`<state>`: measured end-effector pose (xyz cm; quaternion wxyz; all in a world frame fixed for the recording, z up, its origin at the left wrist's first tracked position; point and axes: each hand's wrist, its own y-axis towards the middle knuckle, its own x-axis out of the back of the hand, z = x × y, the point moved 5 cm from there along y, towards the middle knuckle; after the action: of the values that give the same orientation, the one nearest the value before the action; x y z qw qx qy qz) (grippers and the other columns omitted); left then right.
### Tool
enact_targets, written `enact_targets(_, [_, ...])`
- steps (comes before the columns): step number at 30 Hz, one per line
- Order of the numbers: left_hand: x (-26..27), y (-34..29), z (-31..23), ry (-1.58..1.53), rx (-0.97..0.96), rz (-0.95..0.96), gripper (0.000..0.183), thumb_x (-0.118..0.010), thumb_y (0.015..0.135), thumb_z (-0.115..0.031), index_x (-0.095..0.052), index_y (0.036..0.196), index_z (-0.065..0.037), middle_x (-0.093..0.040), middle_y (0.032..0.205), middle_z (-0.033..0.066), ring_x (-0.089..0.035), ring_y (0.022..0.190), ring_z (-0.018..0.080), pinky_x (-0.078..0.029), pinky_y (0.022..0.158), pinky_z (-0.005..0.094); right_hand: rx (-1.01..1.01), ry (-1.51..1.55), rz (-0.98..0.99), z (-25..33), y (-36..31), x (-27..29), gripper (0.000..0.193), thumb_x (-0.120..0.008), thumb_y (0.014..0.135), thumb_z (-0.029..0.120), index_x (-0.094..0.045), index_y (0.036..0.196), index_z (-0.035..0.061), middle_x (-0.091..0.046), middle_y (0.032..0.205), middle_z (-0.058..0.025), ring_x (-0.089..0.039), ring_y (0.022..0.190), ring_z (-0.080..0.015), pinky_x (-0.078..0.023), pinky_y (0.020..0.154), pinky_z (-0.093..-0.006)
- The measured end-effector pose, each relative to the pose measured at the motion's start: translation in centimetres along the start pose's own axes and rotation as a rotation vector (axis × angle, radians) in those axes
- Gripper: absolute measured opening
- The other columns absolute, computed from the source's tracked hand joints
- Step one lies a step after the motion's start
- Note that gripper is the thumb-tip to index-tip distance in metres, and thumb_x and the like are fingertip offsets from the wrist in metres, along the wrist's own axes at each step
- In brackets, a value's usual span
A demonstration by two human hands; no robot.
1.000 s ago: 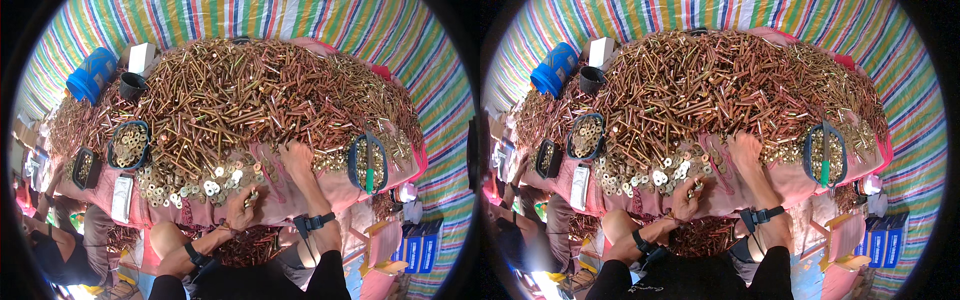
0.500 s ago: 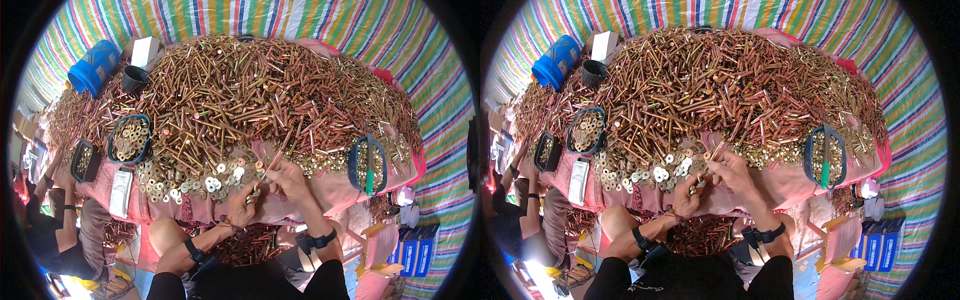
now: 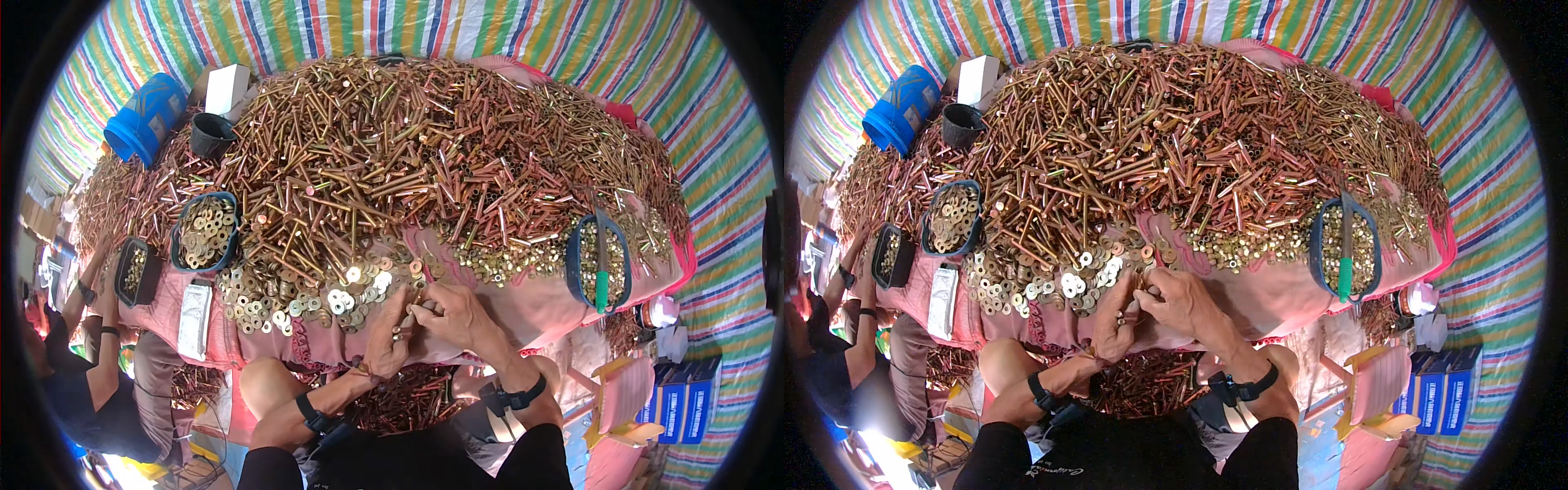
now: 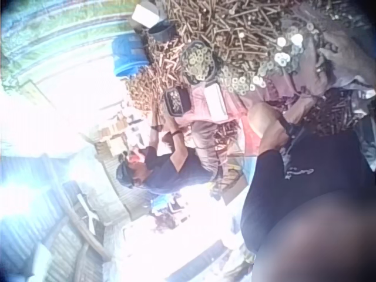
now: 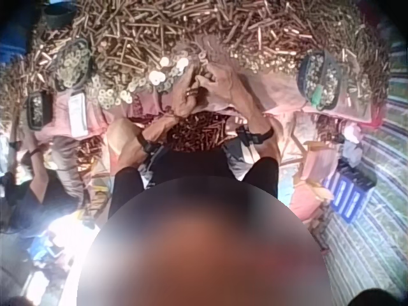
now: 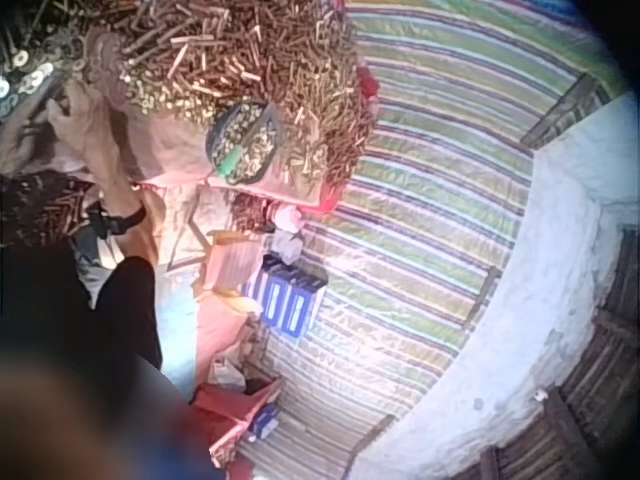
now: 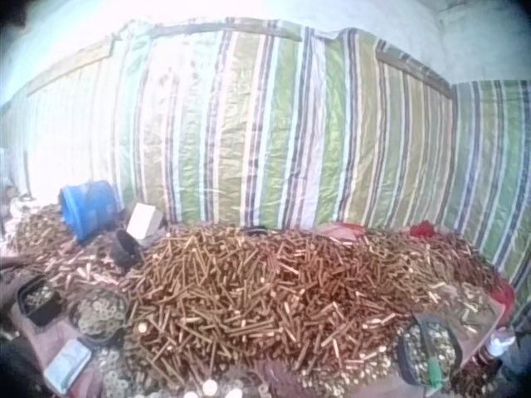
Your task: The person sorts through a pile of metal components, sliding washers onto bolts and placing the assembled pieces into a container.
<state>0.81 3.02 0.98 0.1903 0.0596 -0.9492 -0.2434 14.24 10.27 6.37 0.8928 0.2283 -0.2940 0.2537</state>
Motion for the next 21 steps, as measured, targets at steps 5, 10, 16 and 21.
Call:
enact_targets(5, [-0.6,-0.5,0.4,-0.244,0.19,-0.045,0.048,-0.05,0.098,0.001,-0.044,0.146,0.002,-0.062,0.128,0.0219,-0.062,0.119,0.0284,-0.047,0.1,0.035,0.017,-0.064,0.104,-2.4,-0.9,-2.2,0.022,-0.072,0.082,0.015,-0.058,0.085,-0.0011,-0.062,0.075,-0.0166,-0.064,0.067,-0.0339,-0.051,0.061,-0.0443])
enact_targets(10, [-0.3,-0.6,1.3,-0.184,0.292,-0.016,0.031,-0.051,0.099,0.001,-0.059,0.129,0.0,-0.067,0.116,0.0155,-0.065,0.109,0.0225,-0.049,0.096,0.0329,0.007,-0.073,0.188,-2.8,-1.1,-2.3,0.012,-0.063,0.083,0.014,-0.064,0.086,0.0022,-0.064,0.083,-0.0193,-0.065,0.078,-0.0419,-0.051,0.067,-0.0504])
enact_targets(16, [-0.2,-0.7,1.2,-0.194,0.172,-0.105,0.036,-0.047,0.096,0.008,-0.06,0.128,-0.004,-0.071,0.108,0.0123,-0.069,0.093,0.0185,-0.054,0.081,0.0293,-0.251,-0.335,-0.266,-5.3,0.5,3.8,0.017,-0.062,0.091,0.02,-0.068,0.087,0.005,-0.065,0.083,-0.0184,-0.065,0.079,-0.042,-0.051,0.069,-0.0511])
enact_targets(21, [-0.4,-0.5,1.6,-0.222,0.216,-0.069,0.045,-0.047,0.094,0.01,-0.057,0.135,-0.005,-0.071,0.108,0.0112,-0.067,0.088,0.016,-0.053,0.079,0.0267,-0.249,-0.454,-0.236,-8.1,2.0,3.7,0.018,-0.061,0.091,0.022,-0.07,0.09,0.0065,-0.067,0.08,-0.0217,-0.066,0.077,-0.0426,-0.051,0.069,-0.0518])
